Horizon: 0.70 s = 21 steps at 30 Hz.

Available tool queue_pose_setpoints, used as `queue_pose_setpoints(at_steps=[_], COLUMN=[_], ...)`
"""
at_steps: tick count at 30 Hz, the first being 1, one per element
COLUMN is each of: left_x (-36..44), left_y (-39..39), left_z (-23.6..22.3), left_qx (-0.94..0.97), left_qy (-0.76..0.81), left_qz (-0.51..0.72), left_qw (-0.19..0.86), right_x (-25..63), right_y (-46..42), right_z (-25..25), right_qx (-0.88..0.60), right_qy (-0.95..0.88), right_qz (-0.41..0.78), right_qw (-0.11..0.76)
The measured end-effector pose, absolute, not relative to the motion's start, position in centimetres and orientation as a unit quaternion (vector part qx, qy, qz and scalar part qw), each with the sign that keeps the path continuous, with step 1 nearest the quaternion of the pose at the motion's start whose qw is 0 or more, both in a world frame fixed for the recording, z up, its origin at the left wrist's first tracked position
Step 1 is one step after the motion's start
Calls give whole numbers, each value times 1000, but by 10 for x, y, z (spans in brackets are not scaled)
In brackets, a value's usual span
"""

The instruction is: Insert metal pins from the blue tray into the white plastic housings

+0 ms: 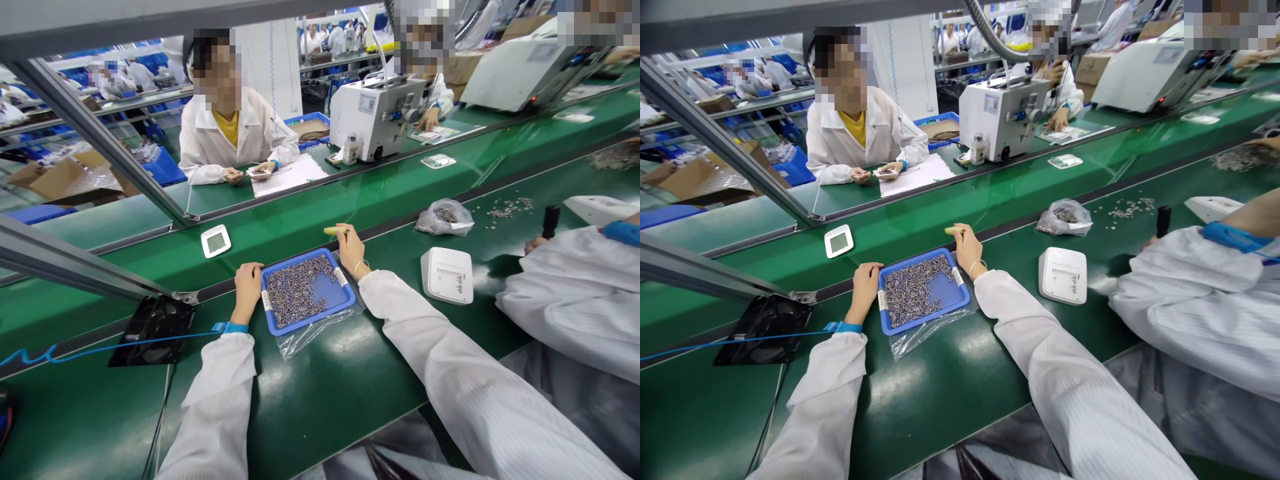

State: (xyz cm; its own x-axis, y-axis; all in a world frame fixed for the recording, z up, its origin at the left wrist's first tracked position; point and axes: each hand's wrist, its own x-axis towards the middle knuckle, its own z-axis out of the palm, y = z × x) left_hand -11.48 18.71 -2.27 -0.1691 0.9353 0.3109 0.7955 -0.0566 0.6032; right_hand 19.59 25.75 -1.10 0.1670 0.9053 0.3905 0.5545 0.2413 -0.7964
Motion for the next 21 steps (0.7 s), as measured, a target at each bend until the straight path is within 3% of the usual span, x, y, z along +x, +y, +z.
queue_pose_setpoints(at_steps=[5,12,21], left_x=[-115,-114,-114], left_y=[187,187,188], left_z=[-22,-20,-23], left_qx=[635,636,632], left_qy=[681,680,681], left_qz=[351,351,357], left_qw=[99,99,94], right_x=[197,192,194], right_y=[253,257,255], right_z=[-9,-10,-9], right_qx=[-578,-575,-559], right_qy=[-621,-665,-649], right_qz=[162,215,200], right_qw=[504,426,476])
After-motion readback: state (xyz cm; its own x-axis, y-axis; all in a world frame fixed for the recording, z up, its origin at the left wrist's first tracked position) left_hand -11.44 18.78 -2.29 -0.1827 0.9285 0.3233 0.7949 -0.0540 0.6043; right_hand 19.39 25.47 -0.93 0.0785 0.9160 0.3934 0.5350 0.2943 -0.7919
